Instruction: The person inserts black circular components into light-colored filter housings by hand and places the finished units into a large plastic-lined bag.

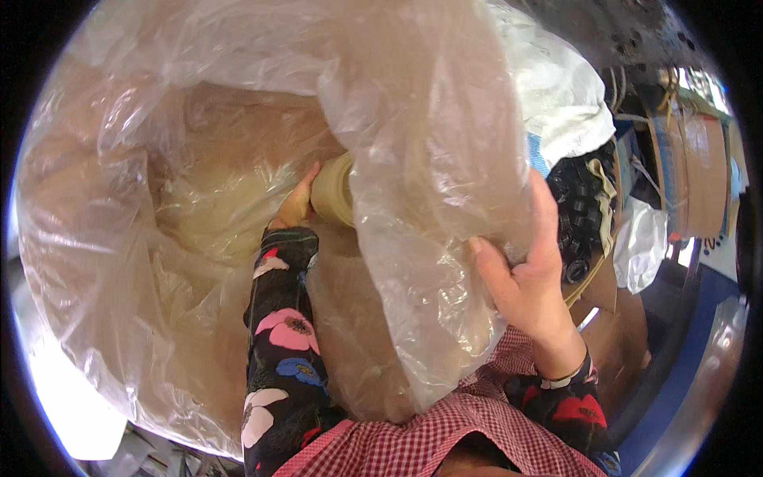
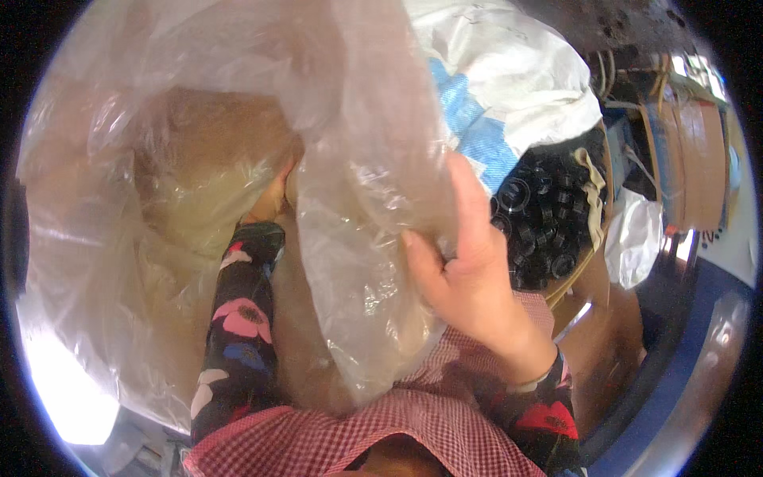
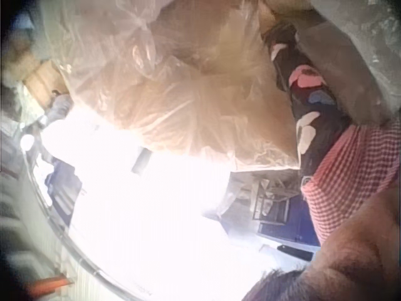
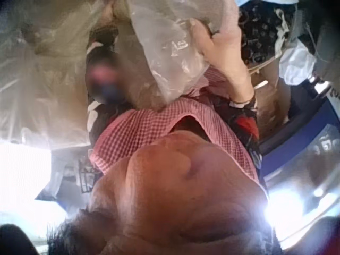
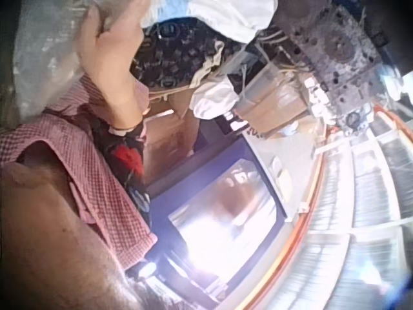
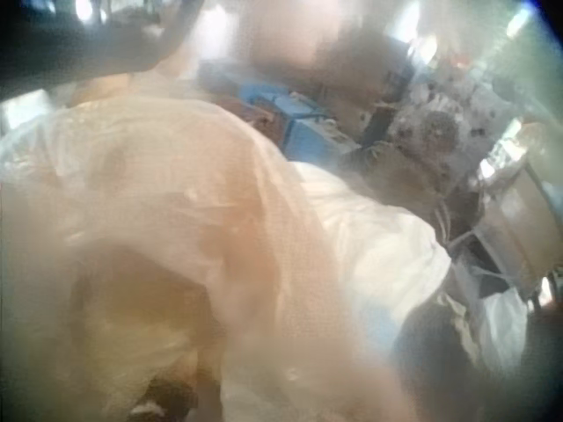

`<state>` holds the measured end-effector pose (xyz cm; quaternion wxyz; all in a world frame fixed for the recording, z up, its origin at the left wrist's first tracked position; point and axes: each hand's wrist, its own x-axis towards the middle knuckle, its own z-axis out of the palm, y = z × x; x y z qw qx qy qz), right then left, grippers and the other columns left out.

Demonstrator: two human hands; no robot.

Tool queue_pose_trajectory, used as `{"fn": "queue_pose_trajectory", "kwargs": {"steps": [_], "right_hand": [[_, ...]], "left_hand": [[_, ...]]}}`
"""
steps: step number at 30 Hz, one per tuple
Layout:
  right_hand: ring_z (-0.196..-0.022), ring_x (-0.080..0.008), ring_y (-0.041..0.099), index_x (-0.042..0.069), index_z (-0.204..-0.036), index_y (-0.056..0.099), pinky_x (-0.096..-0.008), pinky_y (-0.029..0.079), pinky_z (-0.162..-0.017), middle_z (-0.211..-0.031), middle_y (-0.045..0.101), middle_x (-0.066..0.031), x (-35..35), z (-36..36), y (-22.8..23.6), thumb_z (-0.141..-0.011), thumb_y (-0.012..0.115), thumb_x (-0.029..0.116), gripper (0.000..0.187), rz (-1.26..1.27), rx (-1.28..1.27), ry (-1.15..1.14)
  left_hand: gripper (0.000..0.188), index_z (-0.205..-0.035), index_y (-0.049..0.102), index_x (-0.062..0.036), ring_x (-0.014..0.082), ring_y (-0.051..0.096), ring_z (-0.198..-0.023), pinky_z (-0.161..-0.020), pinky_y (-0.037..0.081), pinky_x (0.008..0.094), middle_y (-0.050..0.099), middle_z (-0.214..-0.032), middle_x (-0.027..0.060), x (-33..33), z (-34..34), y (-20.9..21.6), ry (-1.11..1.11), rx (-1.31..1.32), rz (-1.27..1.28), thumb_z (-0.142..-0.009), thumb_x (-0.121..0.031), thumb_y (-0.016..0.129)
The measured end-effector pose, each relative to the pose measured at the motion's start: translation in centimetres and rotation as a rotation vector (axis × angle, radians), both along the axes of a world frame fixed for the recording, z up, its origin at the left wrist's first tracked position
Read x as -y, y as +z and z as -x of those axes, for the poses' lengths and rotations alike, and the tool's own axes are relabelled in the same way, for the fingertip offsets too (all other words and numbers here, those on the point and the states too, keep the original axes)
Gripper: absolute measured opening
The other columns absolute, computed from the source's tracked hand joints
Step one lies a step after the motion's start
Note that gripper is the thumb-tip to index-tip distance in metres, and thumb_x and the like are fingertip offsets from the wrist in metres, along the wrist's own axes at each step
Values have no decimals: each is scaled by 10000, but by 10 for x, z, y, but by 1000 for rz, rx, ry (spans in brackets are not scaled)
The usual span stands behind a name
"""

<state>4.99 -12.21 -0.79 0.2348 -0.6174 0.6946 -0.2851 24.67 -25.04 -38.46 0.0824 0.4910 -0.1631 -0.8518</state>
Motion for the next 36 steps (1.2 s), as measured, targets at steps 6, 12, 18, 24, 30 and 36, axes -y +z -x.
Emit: {"fn": "queue_pose_trajectory", "kwargs": {"steps": [6,12,18,24,30,36], "right_hand": [[-853,-344,624,12,-1379,290,-367,511,-648,-1120,550,-261,1,-2,-1,-745,599,21,705,29,52,-30],[-740,-357,623,37,-1383,301,-385,509,-541,-1072,541,-266,13,-16,-16,-760,583,94,686,98,4,-106],[-999,-374,565,21,-1347,357,-451,448,-868,-1092,552,-251,-34,19,-12,-833,609,278,627,164,201,-96],[-974,-332,571,22,-1070,590,-407,464,-851,-1011,600,-172,-197,134,-21,-818,632,204,314,283,-85,-547],[-1010,-338,571,7,-1033,628,-407,446,-890,-1030,611,-199,-413,180,-126,-810,620,279,352,-172,-132,-1474],[-1119,-344,504,50,-1344,359,-453,445,-916,-1245,478,-219,-506,216,-180,-798,658,450,740,-698,-401,-1801]], "left_hand": [[725,-1239,541,-35,264,533,-1129,-938,433,418,582,-1218,138,7,17,0,-24,39,48,-794,-607,533],[641,-1215,547,-2,270,548,-1093,-919,447,402,581,-1206,149,28,0,35,11,221,251,-837,-519,504],[561,-1191,554,31,277,563,-1057,-899,461,386,580,-1194,161,30,-20,134,155,514,666,-881,-430,475],[486,-1167,560,63,283,578,-1021,-879,474,371,579,-1182,172,29,3,294,394,671,1237,-925,-342,446],[399,-1143,560,87,281,586,-998,-860,485,357,574,-1170,177,17,91,424,32,341,1850,-958,-235,414],[326,-1182,545,5,225,584,-1022,-884,444,335,602,-1141,135,-97,267,397,-1218,-68,1712,-896,-149,572]]}}
